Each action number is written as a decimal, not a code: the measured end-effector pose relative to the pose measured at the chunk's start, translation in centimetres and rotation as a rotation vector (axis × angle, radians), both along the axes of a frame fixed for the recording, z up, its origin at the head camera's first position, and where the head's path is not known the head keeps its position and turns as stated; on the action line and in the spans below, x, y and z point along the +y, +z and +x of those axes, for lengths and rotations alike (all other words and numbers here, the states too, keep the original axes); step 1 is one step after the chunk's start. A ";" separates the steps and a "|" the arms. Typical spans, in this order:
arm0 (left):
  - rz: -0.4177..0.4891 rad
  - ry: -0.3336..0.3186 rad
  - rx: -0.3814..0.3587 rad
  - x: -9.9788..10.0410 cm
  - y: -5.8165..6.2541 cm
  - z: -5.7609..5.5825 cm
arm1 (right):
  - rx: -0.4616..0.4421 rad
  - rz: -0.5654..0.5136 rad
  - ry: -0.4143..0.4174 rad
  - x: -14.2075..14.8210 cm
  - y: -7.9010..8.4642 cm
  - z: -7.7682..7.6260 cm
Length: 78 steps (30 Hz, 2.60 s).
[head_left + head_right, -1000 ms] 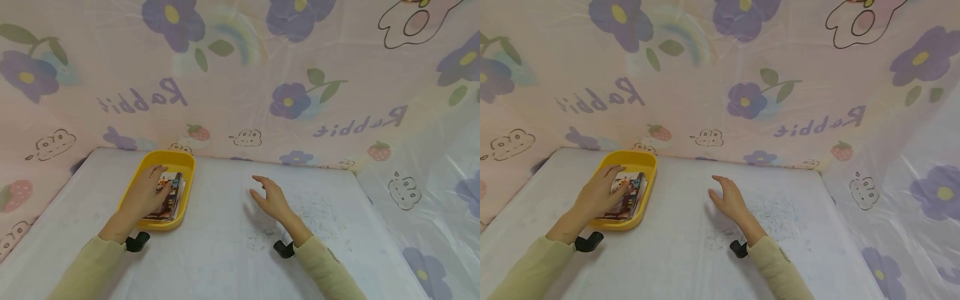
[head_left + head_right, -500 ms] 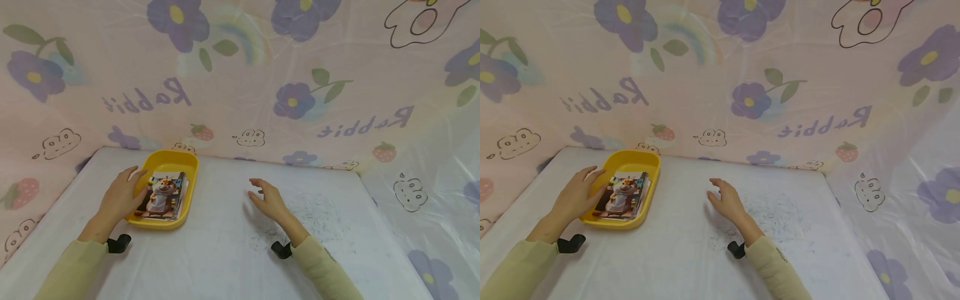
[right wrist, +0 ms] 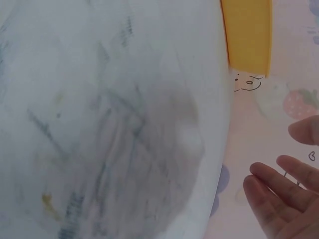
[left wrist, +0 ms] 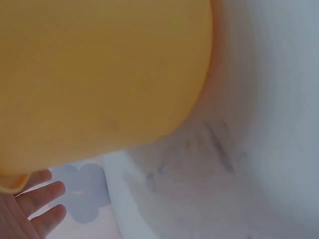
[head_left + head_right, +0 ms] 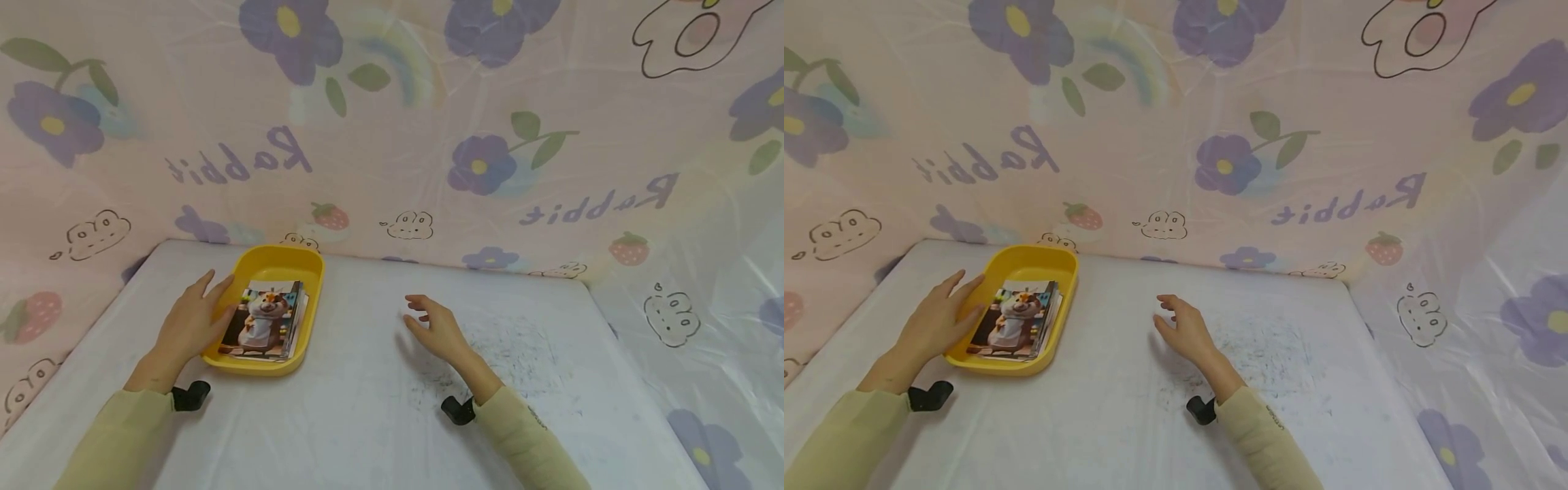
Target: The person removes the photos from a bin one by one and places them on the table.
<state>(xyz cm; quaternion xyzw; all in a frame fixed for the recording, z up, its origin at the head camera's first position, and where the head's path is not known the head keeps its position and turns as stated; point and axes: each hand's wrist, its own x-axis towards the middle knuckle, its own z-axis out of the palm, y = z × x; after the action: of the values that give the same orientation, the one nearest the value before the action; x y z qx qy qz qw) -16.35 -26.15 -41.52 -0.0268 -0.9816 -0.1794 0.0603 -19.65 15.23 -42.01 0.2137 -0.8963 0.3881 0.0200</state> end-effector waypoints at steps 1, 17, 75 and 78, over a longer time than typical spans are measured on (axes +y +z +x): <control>0.002 -0.002 0.002 -0.1 -0.1 0.0 | 0.000 0.000 0.000 -0.1 0.0 0.0; 0.304 0.057 -0.049 0.0 -1.1 -0.1 | -0.030 -0.020 0.057 -2.6 -0.1 0.0; 0.623 0.245 -0.040 0.4 -2.3 -0.1 | -0.799 -0.297 -0.182 -22.7 5.1 -5.3; 0.624 0.249 -0.039 0.5 -2.3 -0.1 | -0.787 -0.249 -0.199 -23.0 4.8 -5.6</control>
<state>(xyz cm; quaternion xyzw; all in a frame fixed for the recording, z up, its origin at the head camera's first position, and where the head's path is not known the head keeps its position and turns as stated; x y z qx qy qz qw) -16.49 -25.69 -43.83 0.1164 -0.8761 -0.4629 0.0682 -25.22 -7.79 -37.24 -0.0426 -0.7981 0.5415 -0.2607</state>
